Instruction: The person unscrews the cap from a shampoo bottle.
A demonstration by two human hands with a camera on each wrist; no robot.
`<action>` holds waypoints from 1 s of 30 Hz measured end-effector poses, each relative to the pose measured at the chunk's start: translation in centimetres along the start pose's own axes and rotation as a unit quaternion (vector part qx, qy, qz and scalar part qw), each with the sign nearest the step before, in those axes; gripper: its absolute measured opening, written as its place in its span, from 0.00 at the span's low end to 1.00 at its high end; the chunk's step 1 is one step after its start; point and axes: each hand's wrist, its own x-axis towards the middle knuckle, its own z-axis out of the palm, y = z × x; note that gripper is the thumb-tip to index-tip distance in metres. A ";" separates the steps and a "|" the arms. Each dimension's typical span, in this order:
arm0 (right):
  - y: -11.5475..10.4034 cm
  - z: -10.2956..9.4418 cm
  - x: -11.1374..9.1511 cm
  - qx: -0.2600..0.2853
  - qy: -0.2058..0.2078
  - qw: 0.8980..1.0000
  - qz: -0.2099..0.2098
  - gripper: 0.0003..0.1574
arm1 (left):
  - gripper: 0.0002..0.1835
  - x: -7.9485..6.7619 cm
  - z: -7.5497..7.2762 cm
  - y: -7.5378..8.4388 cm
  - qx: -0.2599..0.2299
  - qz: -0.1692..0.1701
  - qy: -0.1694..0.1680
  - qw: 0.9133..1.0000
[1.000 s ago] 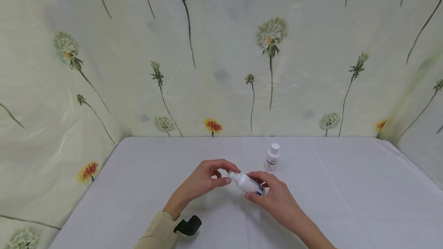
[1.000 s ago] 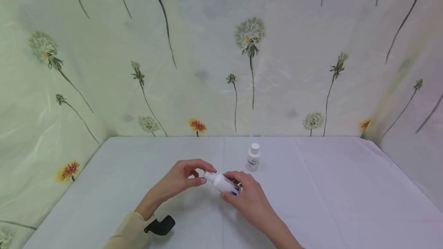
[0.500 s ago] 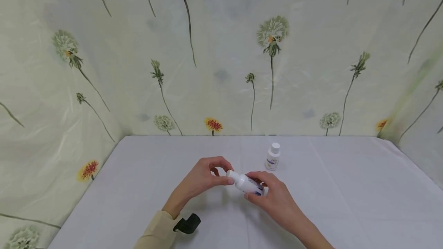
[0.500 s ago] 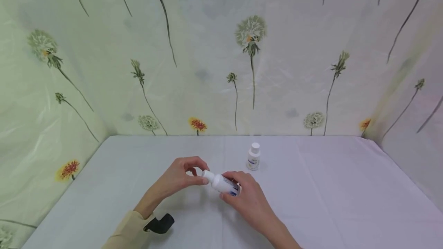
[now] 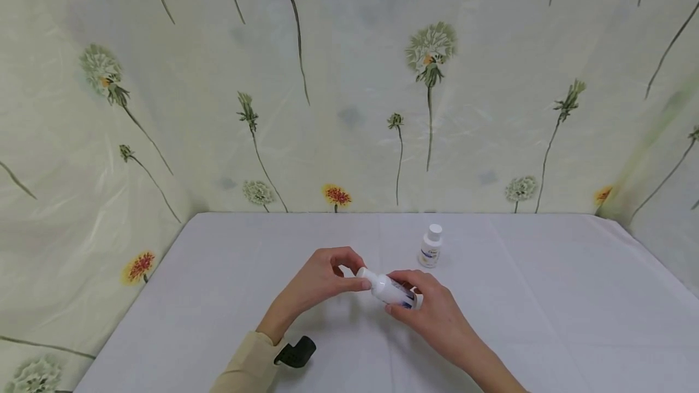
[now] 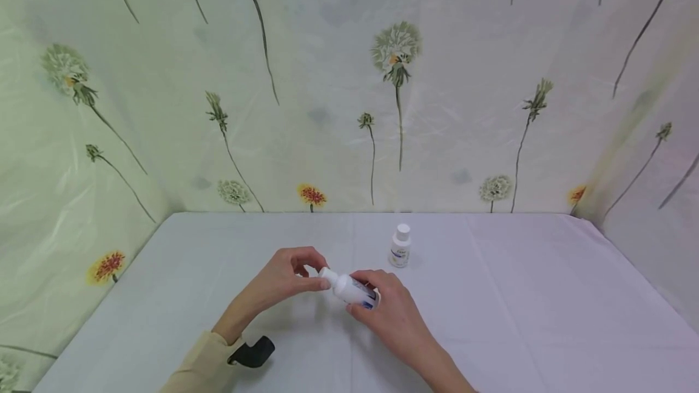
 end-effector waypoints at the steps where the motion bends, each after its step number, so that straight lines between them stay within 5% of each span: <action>1: 0.0 0.0 0.0 -0.001 0.001 1.000 0.002 0.27 | 0.10 0.0 0.0 0.0 -0.005 0.000 -0.003 1.000; 12: -0.2 0.0 0.1 -0.004 0.000 1.000 0.021 0.27 | 0.16 0.1 0.2 0.2 -0.049 0.050 -0.055 0.996; 30: -0.1 -0.2 0.0 -0.016 -0.005 1.000 0.015 0.27 | 0.13 0.0 -0.4 0.0 -0.022 0.060 -0.042 0.997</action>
